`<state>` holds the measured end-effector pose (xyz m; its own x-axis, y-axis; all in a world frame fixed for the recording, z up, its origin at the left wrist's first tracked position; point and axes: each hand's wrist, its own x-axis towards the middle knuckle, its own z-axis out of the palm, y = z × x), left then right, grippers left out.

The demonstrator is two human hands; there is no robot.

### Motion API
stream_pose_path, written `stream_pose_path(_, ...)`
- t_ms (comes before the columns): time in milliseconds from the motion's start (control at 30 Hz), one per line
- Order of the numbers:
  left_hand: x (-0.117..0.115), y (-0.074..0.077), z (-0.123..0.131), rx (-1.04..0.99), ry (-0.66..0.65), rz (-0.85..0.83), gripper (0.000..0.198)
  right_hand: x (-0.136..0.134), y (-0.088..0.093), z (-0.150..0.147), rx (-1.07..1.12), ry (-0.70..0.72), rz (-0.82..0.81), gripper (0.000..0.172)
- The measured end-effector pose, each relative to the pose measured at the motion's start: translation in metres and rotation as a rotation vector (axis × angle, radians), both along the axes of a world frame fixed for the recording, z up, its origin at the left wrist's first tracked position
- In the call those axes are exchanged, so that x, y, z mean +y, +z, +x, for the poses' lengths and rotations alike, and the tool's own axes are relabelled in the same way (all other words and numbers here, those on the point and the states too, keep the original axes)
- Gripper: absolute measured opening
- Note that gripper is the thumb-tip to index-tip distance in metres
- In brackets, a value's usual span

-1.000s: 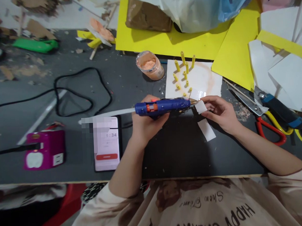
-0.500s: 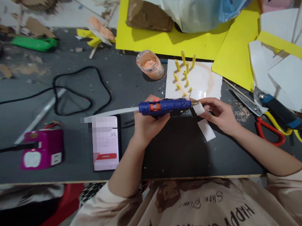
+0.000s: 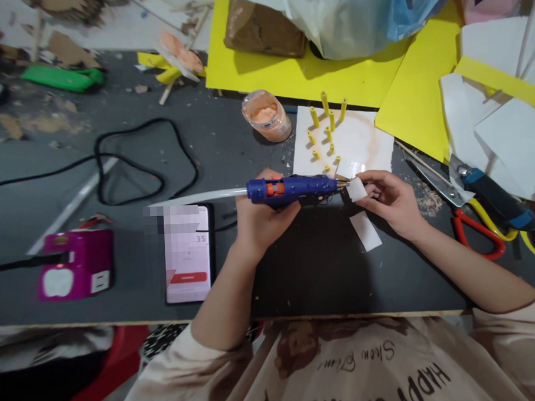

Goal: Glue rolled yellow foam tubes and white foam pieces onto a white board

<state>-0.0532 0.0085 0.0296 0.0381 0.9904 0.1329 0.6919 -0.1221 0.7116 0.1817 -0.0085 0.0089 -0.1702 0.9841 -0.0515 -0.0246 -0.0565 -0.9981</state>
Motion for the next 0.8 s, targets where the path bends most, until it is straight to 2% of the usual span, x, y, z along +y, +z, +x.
stream_pose_path(167,0.000,0.000,0.000,0.014,0.010,0.012,0.013,-0.001,-0.002,0.001,0.015,-0.028,-0.004,0.031)
stream_pose_path(367,0.000,-0.003,-0.002,-0.038,0.002,0.060,0.012,-0.004,-0.004,0.001,0.022,-0.136,0.089,0.031)
stream_pose_path(633,-0.005,-0.004,0.006,-0.239,-0.161,0.132,0.011,-0.004,-0.001,-0.003,-0.098,-0.067,0.130,0.026)
stream_pose_path(800,-0.009,-0.007,0.012,-0.302,-0.192,0.105,0.011,-0.003,0.001,-0.003,-0.157,-0.048,0.108,0.027)
